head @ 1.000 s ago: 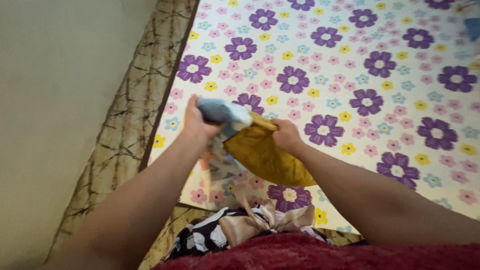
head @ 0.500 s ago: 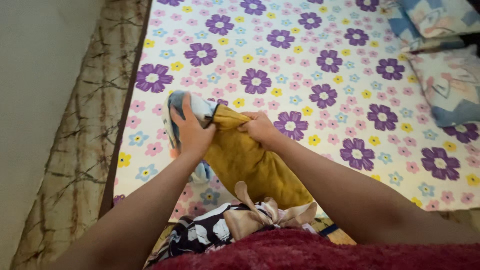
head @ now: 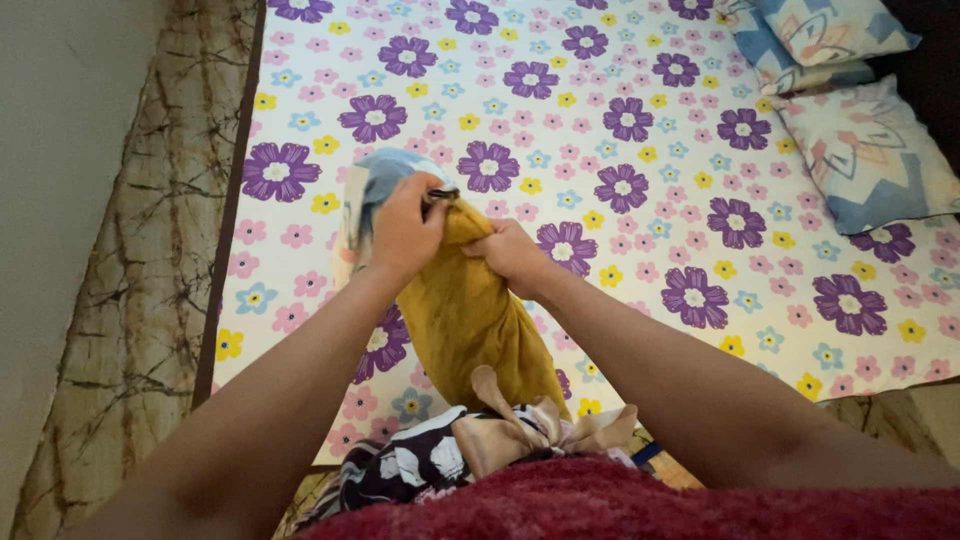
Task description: The person inserts a yellow pillow into a patterned pillowcase on a bed. They align the corners, pull the case over the pillow, and smooth the fabric. The pillow is then placed on the bed next to another pillow.
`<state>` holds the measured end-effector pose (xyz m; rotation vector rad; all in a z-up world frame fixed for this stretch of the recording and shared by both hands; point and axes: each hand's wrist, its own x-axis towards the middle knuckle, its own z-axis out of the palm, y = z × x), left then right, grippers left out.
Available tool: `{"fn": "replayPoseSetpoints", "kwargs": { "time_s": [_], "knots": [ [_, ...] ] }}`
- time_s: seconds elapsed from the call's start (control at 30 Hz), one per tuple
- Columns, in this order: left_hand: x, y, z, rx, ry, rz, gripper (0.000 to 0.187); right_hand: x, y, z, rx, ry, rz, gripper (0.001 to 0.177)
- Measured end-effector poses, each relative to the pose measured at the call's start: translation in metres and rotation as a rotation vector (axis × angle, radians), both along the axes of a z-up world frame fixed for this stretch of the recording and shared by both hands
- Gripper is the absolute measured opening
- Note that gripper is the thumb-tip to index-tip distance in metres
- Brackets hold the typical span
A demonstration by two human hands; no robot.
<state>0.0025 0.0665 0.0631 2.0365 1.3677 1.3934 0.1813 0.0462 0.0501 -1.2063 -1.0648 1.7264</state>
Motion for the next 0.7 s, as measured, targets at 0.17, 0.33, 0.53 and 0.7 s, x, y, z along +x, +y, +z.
{"fn": "replayPoseSetpoints", "kwargs": {
  "time_s": [0.17, 0.33, 0.53, 0.7],
  "knots": [
    [0.004, 0.006, 0.015, -0.107, 0.038, -0.202, 0.023, 0.004, 0.008, -0.002, 0.033, 0.071, -0.023, 0.03],
    [0.006, -0.003, 0.027, -0.36, 0.06, -0.339, 0.021, -0.001, 0.014, -0.011, -0.026, 0.119, -0.086, 0.031],
    [0.002, -0.018, 0.007, -0.196, -0.051, -0.216, 0.035, 0.01, 0.026, -0.01, -0.184, 0.484, -0.074, 0.04],
    [0.008, -0.025, -0.007, -0.101, -0.01, -0.077, 0.05, 0.017, 0.03, 0.0, -0.133, 0.567, 0.005, 0.046]
  ]
}}
